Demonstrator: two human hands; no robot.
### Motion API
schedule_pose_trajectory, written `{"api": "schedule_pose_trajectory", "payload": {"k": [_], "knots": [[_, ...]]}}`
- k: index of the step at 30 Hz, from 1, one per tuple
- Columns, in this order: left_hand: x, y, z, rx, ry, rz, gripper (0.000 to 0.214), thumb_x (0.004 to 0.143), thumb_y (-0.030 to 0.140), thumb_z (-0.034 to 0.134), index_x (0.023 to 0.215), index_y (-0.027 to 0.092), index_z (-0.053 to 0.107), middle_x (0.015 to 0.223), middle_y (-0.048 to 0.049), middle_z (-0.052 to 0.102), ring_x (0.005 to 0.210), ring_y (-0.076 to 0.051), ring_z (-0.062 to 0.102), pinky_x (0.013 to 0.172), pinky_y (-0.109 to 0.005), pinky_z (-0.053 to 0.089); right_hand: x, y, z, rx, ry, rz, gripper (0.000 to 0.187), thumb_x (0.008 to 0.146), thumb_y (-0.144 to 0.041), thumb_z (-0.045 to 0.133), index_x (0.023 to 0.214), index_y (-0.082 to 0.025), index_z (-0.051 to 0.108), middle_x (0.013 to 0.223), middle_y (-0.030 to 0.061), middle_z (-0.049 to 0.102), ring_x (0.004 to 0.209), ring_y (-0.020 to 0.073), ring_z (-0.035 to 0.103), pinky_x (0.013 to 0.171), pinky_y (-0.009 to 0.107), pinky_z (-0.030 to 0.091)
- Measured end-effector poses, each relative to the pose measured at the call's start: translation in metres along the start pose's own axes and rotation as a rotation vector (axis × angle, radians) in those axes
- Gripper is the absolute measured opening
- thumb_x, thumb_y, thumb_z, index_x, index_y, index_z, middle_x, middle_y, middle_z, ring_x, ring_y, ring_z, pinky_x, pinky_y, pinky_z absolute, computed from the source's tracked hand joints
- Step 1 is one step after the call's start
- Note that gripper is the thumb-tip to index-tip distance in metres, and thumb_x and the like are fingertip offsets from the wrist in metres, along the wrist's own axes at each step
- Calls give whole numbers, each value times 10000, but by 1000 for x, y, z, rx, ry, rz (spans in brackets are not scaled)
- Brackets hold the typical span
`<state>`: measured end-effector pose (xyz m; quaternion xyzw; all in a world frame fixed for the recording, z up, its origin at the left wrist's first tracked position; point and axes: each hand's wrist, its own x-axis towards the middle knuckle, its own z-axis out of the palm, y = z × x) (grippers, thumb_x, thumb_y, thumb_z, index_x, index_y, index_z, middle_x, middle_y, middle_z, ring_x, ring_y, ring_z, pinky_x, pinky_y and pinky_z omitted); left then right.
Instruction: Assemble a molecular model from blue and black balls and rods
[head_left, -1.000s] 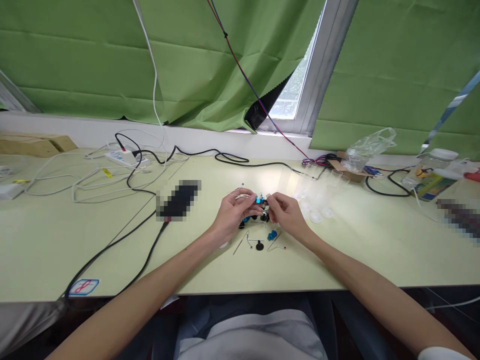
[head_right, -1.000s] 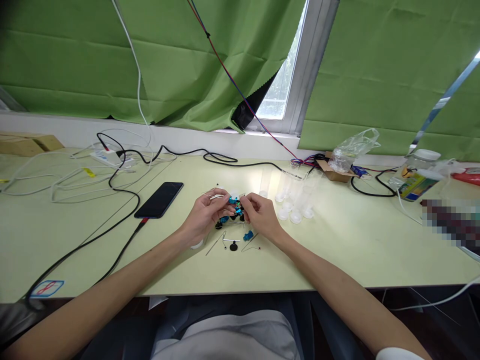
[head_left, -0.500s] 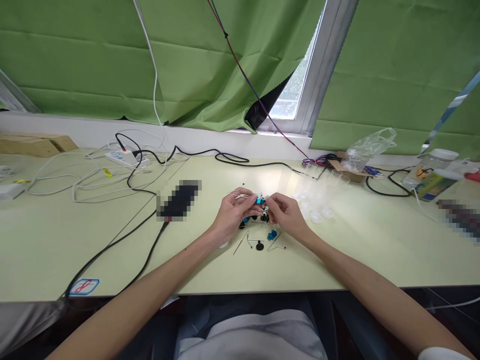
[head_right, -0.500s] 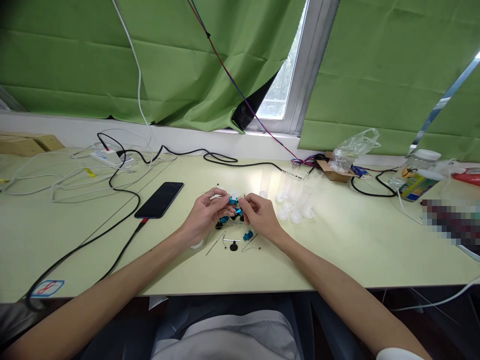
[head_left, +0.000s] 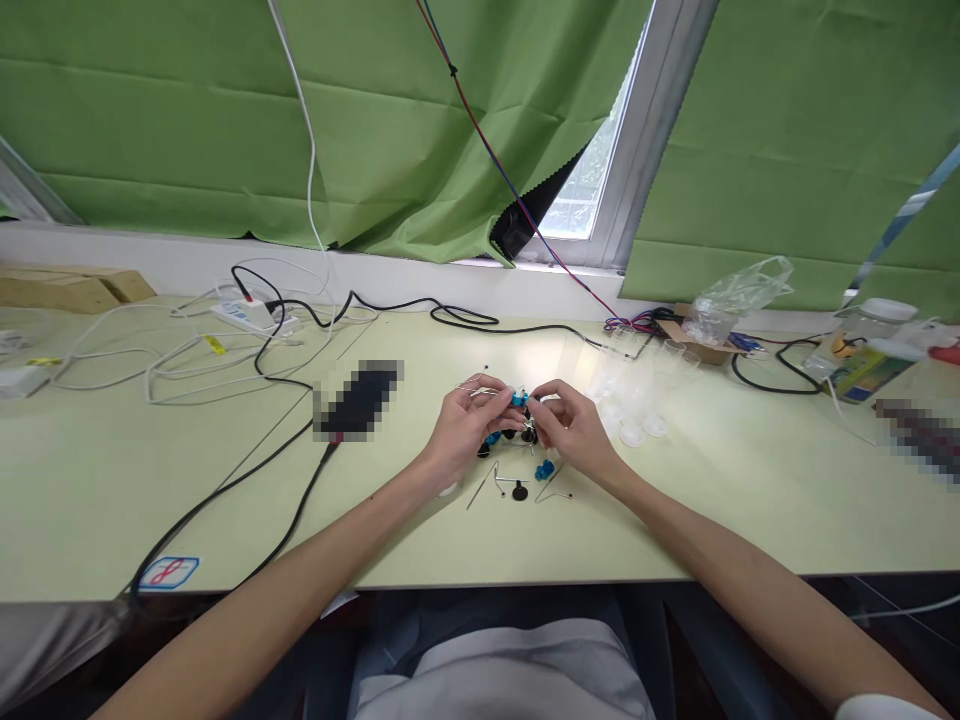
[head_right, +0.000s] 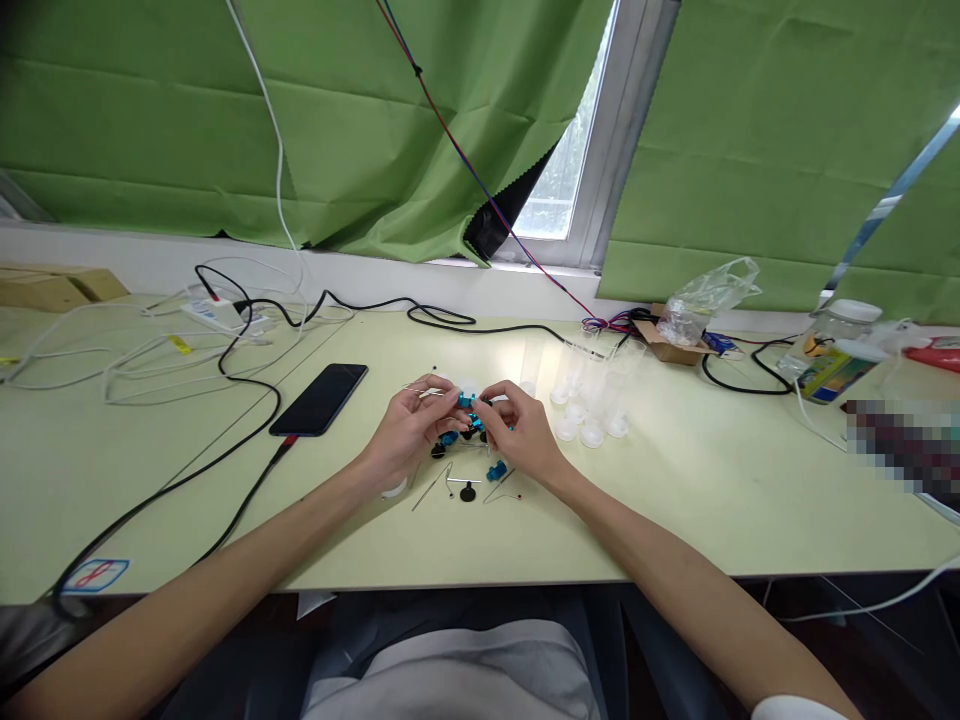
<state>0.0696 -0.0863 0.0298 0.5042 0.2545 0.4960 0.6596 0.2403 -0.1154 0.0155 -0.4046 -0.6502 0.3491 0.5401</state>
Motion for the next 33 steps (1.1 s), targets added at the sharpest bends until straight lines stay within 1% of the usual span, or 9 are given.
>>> {"api": "schedule_pose_trajectory", "payload": {"k": [6, 8, 12, 14, 18, 22, 25, 29, 33], "knots": [[-1, 1, 2, 12, -3, -6, 314, 758, 335, 803, 884, 153, 580, 688, -29, 702, 650, -134, 688, 681, -247, 580, 2, 3, -1, -73, 26, 21, 431, 945, -555, 501, 706, -199, 547, 488, -31, 521, 450, 109, 468, 481, 252, 407], [0, 1, 2, 10, -1, -1, 310, 763, 335, 799, 886, 153, 579, 687, -29, 701, 650, -134, 688, 677, -246, 580, 2, 2, -1, -75, 27, 27, 430, 947, -562, 490, 719, -202, 544, 490, -32, 523, 451, 109, 467, 482, 252, 408], [1, 0, 1, 9, 3, 6, 303, 765, 323, 798, 884, 155, 576, 678, -23, 694, 647, -133, 689, 679, -245, 580, 1, -1, 0, -42, 10, 34, 324, 893, -539, 603, 931, -220, 556, 501, -69, 513, 441, 112, 464, 467, 247, 409], [0, 0, 0, 12, 3, 10, 297, 767, 322, 796, 877, 156, 576, 686, -24, 694, 653, -133, 691, 680, -241, 578, 0, -1, 0, -43, -7, 16, 312, 883, -512, 629, 966, -223, 546, 507, -76, 511, 449, 112, 472, 479, 248, 418], [0, 0, 0, 12, 1, 8, 305, 761, 327, 801, 878, 158, 576, 686, -21, 694, 651, -135, 690, 681, -247, 581, 0, 1, 0, -42, -11, 7, 285, 911, -493, 593, 880, -214, 551, 494, -66, 508, 445, 108, 455, 477, 249, 410], [-1, -1, 0, 23, -8, 4, 308, 759, 334, 801, 873, 154, 579, 689, -28, 696, 653, -140, 692, 684, -257, 586, 2, 4, 0, -87, 0, 11, 377, 948, -511, 523, 743, -199, 573, 487, -38, 517, 451, 109, 463, 484, 255, 401], [-1, -1, 0, 24, -13, 5, 307, 762, 335, 799, 877, 153, 581, 679, -22, 687, 651, -142, 691, 677, -256, 585, 2, 3, 0, -116, 12, 19, 422, 958, -527, 492, 711, -196, 578, 482, -33, 513, 455, 111, 463, 490, 257, 400], [-1, 0, 0, 22, -14, 3, 294, 772, 327, 792, 885, 155, 582, 694, -25, 693, 653, -136, 689, 680, -249, 581, 1, 0, 0, -67, 14, 44, 325, 925, -530, 554, 851, -214, 570, 494, -56, 511, 448, 115, 464, 471, 252, 403], [0, 2, 0, 9, -1, 6, 298, 763, 321, 800, 878, 158, 578, 696, -20, 694, 646, -127, 685, 670, -235, 572, -1, -3, 0, -43, -6, -3, 281, 898, -477, 624, 998, -227, 543, 521, -79, 509, 462, 115, 483, 491, 252, 426]]}}
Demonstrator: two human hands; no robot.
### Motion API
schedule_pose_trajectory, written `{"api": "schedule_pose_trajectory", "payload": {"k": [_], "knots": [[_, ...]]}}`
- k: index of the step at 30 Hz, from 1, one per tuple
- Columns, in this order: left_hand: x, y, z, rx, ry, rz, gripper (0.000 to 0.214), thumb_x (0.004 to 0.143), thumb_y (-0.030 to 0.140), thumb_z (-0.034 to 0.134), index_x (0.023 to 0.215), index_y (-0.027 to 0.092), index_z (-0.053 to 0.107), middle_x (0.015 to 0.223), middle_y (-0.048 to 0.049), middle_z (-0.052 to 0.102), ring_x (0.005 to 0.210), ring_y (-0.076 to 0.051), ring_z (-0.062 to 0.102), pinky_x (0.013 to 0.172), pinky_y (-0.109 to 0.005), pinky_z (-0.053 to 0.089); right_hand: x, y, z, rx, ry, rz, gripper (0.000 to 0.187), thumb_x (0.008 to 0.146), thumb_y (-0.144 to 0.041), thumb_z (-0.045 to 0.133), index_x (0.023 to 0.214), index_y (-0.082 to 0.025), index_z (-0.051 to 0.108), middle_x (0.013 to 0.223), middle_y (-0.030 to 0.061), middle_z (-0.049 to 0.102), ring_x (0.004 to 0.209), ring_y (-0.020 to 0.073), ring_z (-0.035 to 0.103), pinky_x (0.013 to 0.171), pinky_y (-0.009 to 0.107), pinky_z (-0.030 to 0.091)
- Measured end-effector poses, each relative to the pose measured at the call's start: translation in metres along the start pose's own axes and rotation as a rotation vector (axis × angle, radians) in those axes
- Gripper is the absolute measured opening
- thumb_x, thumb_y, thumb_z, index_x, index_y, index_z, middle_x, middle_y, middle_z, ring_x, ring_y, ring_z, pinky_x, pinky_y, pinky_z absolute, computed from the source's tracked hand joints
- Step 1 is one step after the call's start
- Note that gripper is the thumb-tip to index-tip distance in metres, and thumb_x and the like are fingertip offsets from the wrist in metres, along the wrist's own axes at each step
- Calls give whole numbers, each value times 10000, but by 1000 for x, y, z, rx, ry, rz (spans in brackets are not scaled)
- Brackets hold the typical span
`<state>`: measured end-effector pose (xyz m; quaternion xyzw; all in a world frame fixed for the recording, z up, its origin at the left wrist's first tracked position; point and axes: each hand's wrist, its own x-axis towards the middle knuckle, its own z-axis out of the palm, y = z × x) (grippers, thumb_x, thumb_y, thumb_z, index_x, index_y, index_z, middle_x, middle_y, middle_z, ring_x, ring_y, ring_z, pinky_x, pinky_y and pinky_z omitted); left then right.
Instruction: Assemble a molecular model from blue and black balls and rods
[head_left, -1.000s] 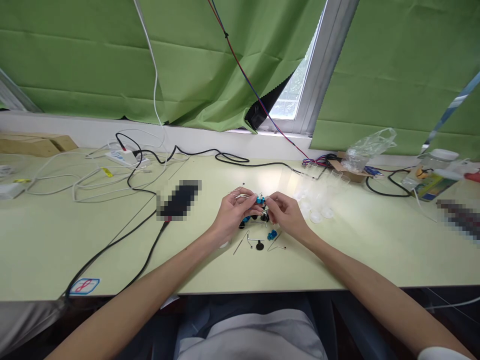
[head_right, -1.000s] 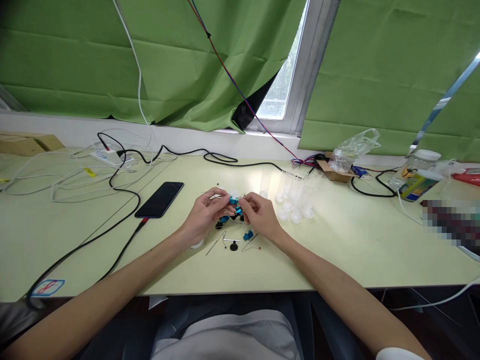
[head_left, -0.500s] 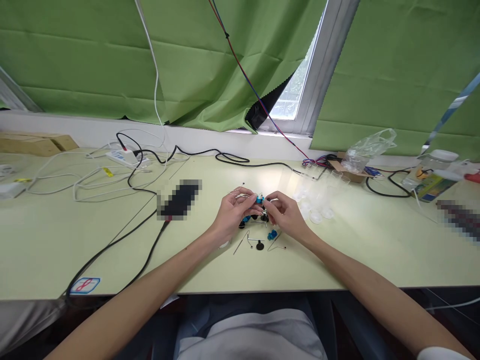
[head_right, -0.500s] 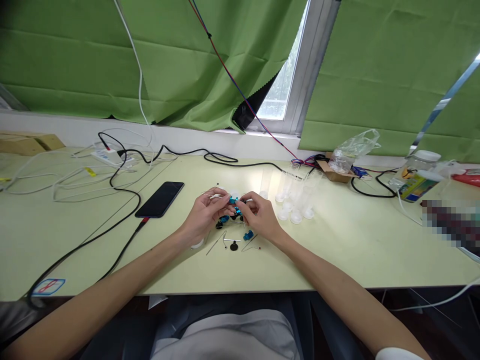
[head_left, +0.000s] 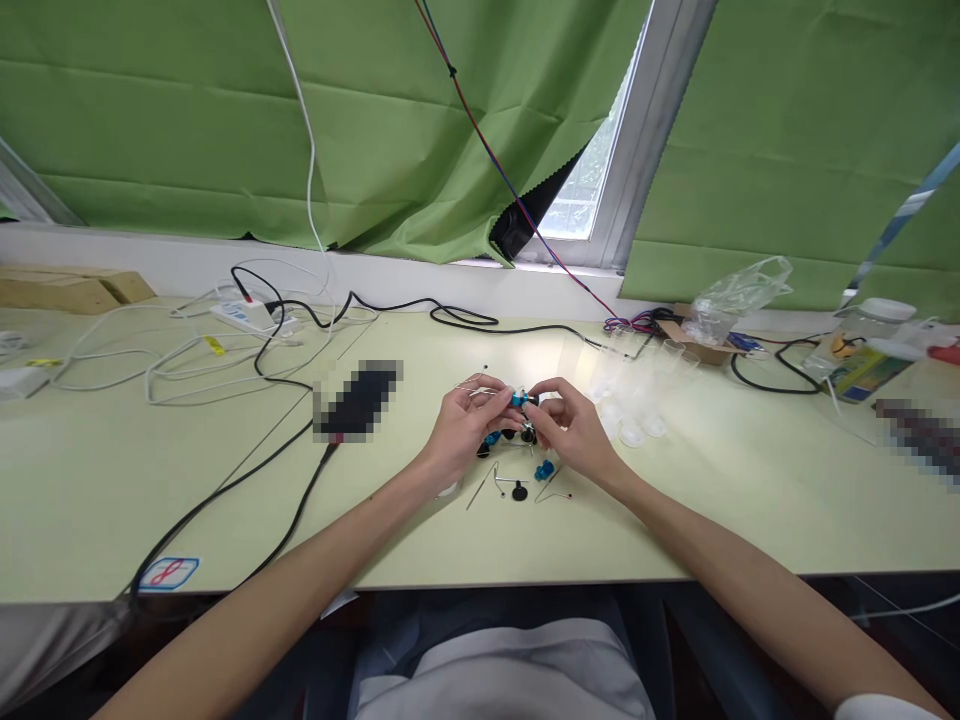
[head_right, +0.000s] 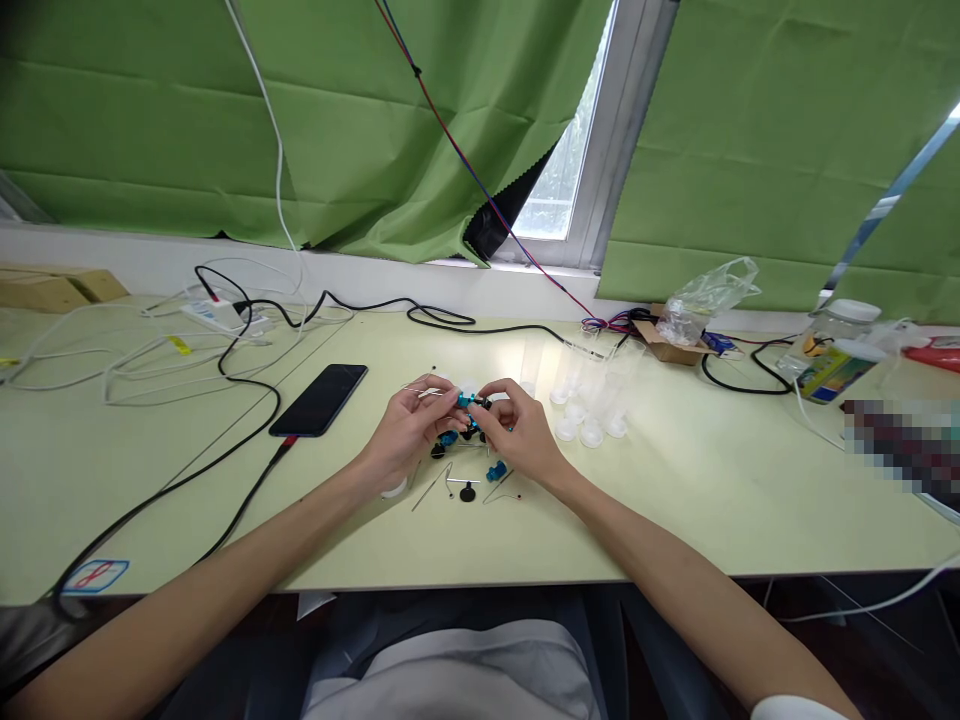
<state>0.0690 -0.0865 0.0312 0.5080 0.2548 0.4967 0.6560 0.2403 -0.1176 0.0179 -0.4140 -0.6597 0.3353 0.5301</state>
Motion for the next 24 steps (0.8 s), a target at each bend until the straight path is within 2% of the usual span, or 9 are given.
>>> {"api": "schedule_pose_trajectory", "payload": {"k": [6, 11, 14, 17, 20, 24], "knots": [[0, -1, 1, -7, 15, -7, 323, 744, 335, 813, 873, 158, 576, 684, -19, 693, 631, -130, 685, 673, -245, 570, 1, 4, 1, 26, 4, -5, 256, 907, -468, 610, 921, -219, 551, 503, -71, 511, 445, 110, 462, 472, 250, 421], [-1, 0, 0, -8, 8, -11, 334, 729, 343, 822, 864, 157, 578, 714, -31, 707, 632, -136, 686, 671, -258, 570, 2, 5, 1, -30, 47, 30, 355, 924, -528, 552, 791, -201, 589, 502, -40, 508, 449, 114, 465, 465, 260, 400], [0, 1, 1, -8, 18, -16, 343, 723, 350, 826, 866, 160, 580, 697, -23, 698, 629, -138, 687, 674, -263, 571, 2, 2, 0, -54, 55, 18, 332, 912, -534, 569, 871, -205, 595, 560, -35, 531, 477, 119, 491, 483, 267, 420], [0, 1, 1, -11, 30, -15, 345, 719, 346, 829, 869, 160, 580, 700, -21, 698, 632, -136, 687, 672, -258, 572, 1, 0, -1, -45, 66, -31, 300, 878, -491, 638, 984, -215, 584, 724, -13, 587, 531, 117, 542, 519, 276, 463], [1, 1, 0, -12, 25, -6, 336, 726, 345, 824, 868, 159, 583, 699, -21, 697, 638, -134, 688, 675, -253, 572, 0, 1, -1, -5, 52, -51, 276, 870, -442, 663, 1013, -225, 573, 852, 7, 600, 554, 113, 570, 531, 283, 484], [0, 1, 0, -12, 23, -7, 335, 731, 344, 821, 875, 160, 581, 696, -20, 697, 640, -133, 687, 674, -251, 571, 1, 2, 0, 5, 41, -48, 236, 893, -439, 635, 953, -219, 577, 753, -12, 589, 526, 115, 565, 509, 276, 462]]}}
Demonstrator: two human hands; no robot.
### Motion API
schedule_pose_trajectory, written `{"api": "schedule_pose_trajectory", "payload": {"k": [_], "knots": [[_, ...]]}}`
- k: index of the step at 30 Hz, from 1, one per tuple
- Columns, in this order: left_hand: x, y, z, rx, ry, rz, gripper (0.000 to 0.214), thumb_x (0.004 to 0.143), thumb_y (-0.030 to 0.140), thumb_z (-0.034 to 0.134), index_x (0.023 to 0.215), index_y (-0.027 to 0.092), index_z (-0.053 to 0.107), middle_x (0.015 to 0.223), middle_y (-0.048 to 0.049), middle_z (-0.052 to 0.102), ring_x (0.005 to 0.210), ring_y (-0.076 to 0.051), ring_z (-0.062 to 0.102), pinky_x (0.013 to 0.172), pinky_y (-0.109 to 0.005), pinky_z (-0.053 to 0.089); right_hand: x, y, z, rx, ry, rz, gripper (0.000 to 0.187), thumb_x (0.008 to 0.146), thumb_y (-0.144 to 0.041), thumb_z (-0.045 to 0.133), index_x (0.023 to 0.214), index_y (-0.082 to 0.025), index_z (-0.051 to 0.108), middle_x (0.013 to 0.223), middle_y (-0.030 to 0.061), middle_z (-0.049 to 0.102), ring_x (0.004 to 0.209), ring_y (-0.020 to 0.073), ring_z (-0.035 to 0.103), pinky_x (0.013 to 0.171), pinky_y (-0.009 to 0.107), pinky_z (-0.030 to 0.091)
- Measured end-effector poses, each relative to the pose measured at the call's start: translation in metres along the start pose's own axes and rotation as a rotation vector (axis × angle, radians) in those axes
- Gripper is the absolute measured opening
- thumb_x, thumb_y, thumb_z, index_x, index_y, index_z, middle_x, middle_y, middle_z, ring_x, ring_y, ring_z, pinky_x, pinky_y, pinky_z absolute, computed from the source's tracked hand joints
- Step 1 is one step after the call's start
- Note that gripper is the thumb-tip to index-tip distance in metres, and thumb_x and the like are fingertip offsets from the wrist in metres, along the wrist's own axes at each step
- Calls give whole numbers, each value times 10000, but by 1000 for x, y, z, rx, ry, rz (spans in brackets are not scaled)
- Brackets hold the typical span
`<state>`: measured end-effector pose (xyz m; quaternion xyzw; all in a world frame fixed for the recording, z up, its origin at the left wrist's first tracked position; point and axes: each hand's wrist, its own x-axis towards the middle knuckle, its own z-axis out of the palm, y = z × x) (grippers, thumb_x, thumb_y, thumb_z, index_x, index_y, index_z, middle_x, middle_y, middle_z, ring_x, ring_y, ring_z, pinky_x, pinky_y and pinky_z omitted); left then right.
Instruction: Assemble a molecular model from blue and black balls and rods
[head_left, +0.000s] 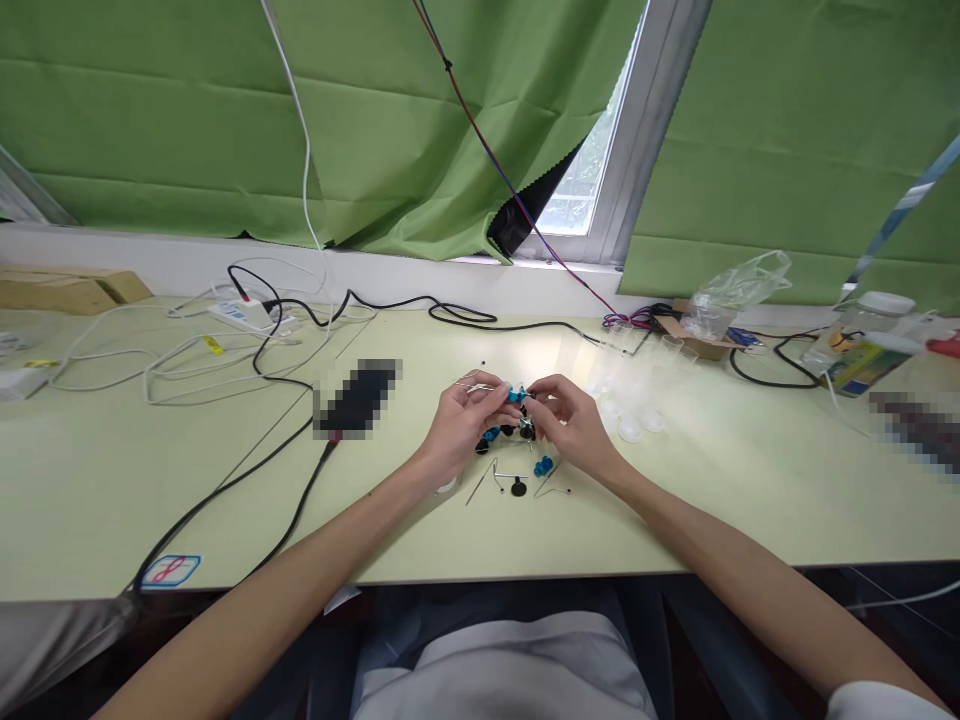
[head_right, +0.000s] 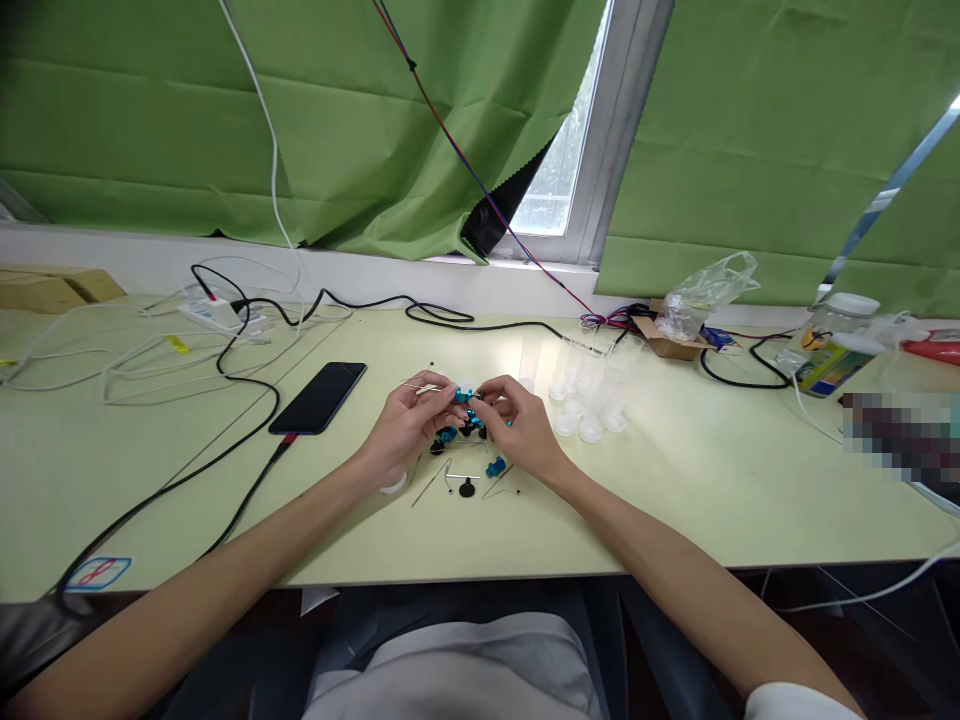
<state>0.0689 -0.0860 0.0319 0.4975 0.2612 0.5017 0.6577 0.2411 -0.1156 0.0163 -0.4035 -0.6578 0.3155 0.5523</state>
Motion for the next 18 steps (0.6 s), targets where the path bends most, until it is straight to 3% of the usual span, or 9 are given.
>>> {"api": "schedule_pose_trajectory", "payload": {"k": [6, 14, 18], "knots": [[0, 0, 1, 9, 1, -10, 334, 729, 341, 823, 868, 157, 582, 696, -20, 697, 637, -131, 684, 670, -249, 571, 1, 0, 0, -55, -8, 39, 322, 946, -498, 528, 830, -204, 596, 618, -23, 554, 489, 112, 517, 488, 268, 423], [1, 0, 0, 29, -1, 1, 322, 736, 347, 816, 876, 164, 591, 684, -22, 696, 656, -140, 691, 673, -249, 571, 0, -2, 0, -72, -1, -13, 309, 875, -467, 631, 1050, -221, 566, 1057, 62, 630, 617, 115, 605, 578, 288, 518], [3, -2, -2, 35, -2, 6, 326, 733, 353, 817, 870, 164, 589, 688, -24, 700, 653, -142, 695, 666, -246, 569, 0, -2, 0, -71, -7, -16, 289, 886, -444, 615, 1062, -222, 553, 1092, 69, 628, 633, 117, 609, 588, 288, 522]]}}
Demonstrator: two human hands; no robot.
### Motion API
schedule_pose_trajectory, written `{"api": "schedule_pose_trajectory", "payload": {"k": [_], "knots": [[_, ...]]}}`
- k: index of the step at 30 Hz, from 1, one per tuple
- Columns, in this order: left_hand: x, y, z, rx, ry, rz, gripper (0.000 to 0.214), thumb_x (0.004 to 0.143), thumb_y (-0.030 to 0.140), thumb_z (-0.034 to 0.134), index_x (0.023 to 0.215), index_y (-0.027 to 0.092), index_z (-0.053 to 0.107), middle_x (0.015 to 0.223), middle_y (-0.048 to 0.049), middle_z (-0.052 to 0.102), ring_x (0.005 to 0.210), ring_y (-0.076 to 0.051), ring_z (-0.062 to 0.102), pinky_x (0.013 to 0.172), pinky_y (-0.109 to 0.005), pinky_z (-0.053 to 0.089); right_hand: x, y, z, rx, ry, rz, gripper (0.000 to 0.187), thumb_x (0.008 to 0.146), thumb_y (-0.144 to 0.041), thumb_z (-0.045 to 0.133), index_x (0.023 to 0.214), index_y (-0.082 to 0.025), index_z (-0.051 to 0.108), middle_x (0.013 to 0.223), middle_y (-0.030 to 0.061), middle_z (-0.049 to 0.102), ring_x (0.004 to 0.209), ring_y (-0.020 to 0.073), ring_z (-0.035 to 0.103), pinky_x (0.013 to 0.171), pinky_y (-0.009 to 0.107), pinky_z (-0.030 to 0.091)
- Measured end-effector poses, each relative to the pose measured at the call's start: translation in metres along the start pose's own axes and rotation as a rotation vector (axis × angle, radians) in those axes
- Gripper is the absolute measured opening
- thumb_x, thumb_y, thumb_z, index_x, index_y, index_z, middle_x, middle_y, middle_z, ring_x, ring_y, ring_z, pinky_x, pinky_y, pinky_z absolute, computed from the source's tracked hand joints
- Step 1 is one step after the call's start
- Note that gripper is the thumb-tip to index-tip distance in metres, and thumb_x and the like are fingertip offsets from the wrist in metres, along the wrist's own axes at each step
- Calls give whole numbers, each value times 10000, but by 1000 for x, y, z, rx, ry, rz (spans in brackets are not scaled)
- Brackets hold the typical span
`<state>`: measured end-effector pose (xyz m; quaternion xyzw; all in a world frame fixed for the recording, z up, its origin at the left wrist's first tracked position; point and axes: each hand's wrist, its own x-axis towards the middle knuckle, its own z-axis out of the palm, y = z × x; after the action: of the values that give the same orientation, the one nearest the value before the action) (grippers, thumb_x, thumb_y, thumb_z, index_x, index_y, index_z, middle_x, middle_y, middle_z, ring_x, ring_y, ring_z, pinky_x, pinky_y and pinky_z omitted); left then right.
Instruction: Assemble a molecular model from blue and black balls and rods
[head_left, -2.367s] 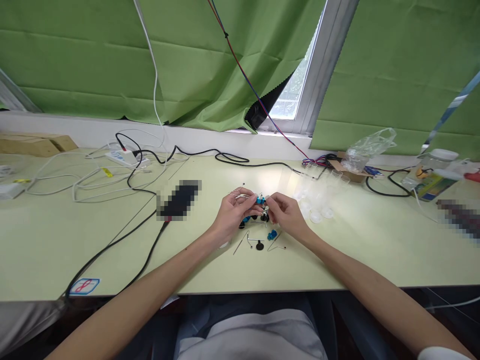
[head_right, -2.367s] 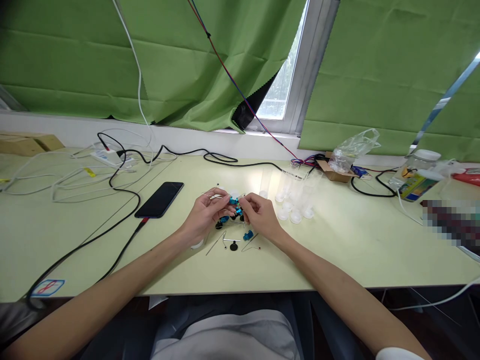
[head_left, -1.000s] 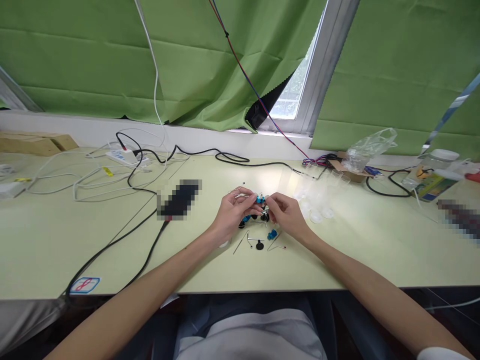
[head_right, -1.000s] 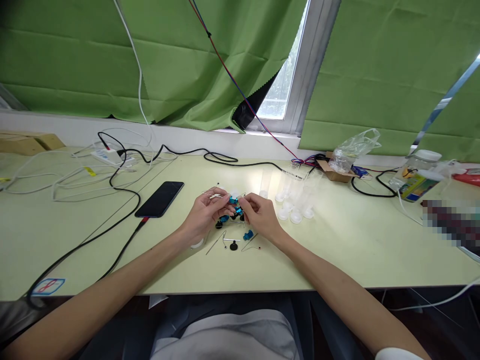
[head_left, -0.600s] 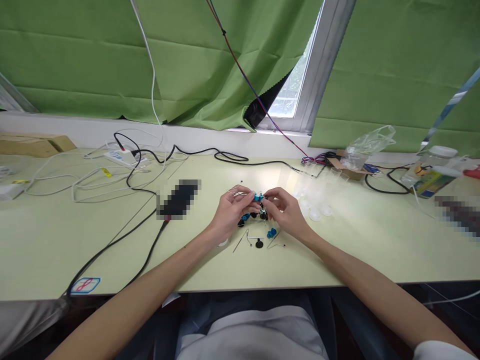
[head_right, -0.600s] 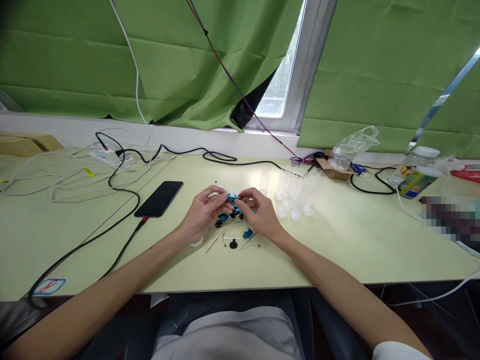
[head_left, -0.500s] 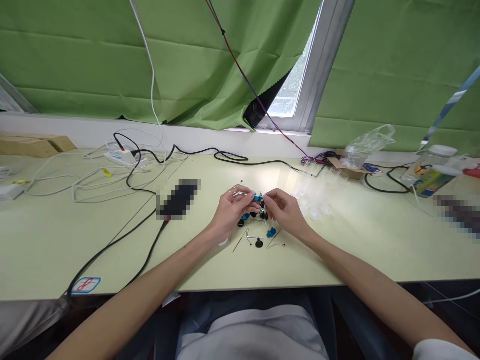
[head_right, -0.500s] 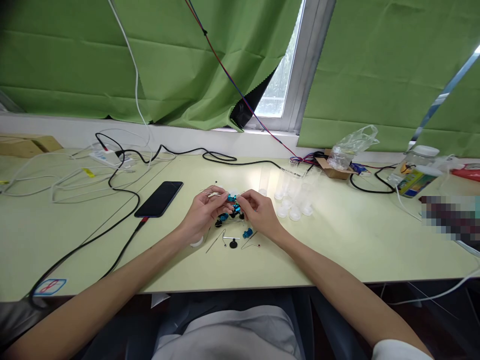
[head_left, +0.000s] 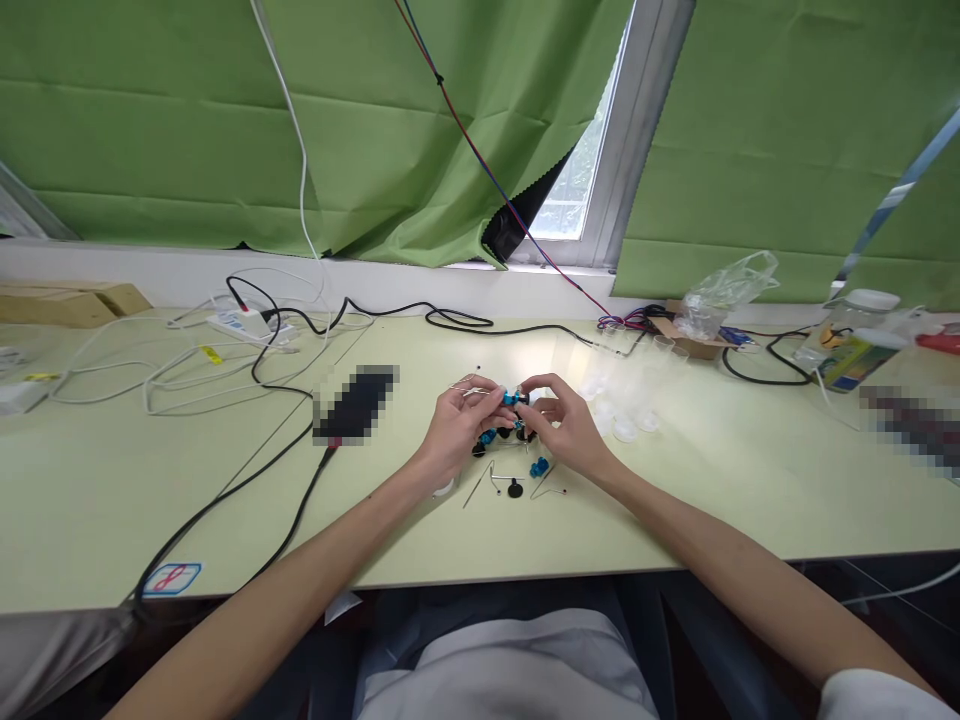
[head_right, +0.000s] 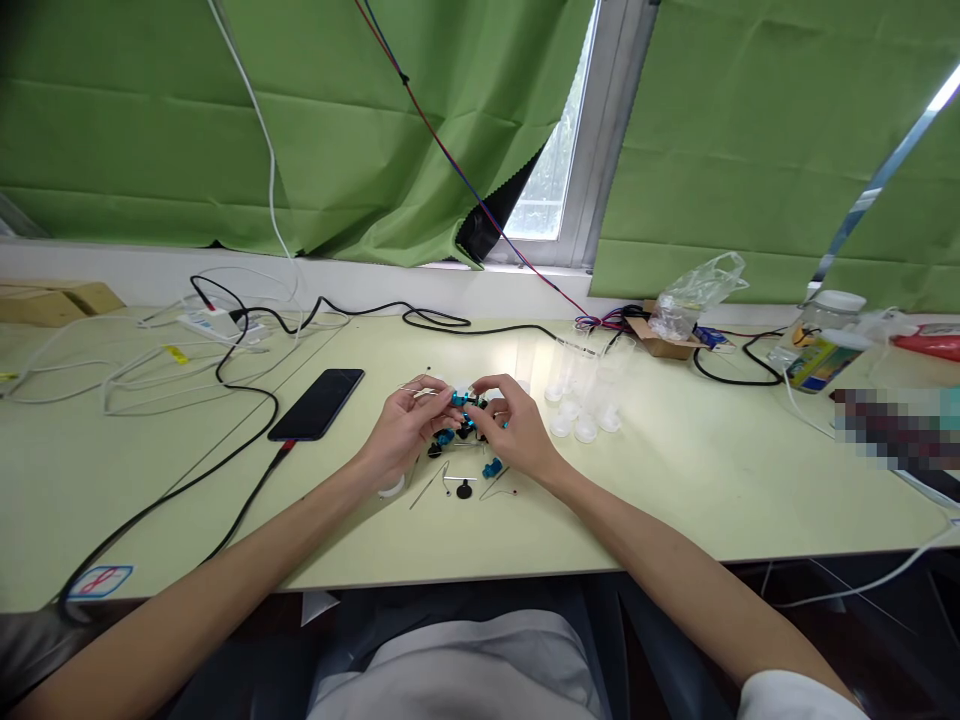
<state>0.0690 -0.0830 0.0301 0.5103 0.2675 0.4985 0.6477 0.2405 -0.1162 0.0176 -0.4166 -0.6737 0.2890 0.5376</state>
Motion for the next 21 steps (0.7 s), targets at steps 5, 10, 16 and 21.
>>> {"api": "schedule_pose_trajectory", "payload": {"k": [5, 10, 16, 21], "knots": [[0, -1, -1, 11, 0, -1, 321, 738, 349, 814, 867, 162, 588, 669, -24, 698, 645, -135, 692, 673, -237, 568, 1, 4, 1, 35, 18, -25, 271, 888, -410, 621, 1068, -225, 539, 1042, 49, 616, 601, 106, 607, 593, 288, 524], [-1, 0, 1, 19, 6, -19, 350, 714, 361, 831, 869, 162, 589, 683, -24, 700, 647, -137, 691, 671, -241, 564, 3, 8, 1, 53, 43, -14, 302, 892, -460, 609, 1074, -228, 545, 902, 13, 617, 524, 97, 588, 506, 258, 477], [-1, 1, 2, 10, 14, -28, 352, 707, 349, 836, 867, 163, 584, 690, -22, 697, 659, -135, 691, 672, -238, 560, 3, 5, 2, 19, 37, 14, 302, 927, -510, 529, 983, -216, 566, 897, 21, 635, 518, 98, 585, 489, 251, 459], [0, 0, 0, -4, 22, -23, 339, 717, 335, 831, 871, 161, 584, 694, -21, 698, 648, -122, 688, 678, -222, 559, 2, 1, 1, -6, 1, -45, 297, 886, -433, 616, 1084, -225, 539, 1064, 56, 618, 605, 102, 616, 581, 271, 511]]}}
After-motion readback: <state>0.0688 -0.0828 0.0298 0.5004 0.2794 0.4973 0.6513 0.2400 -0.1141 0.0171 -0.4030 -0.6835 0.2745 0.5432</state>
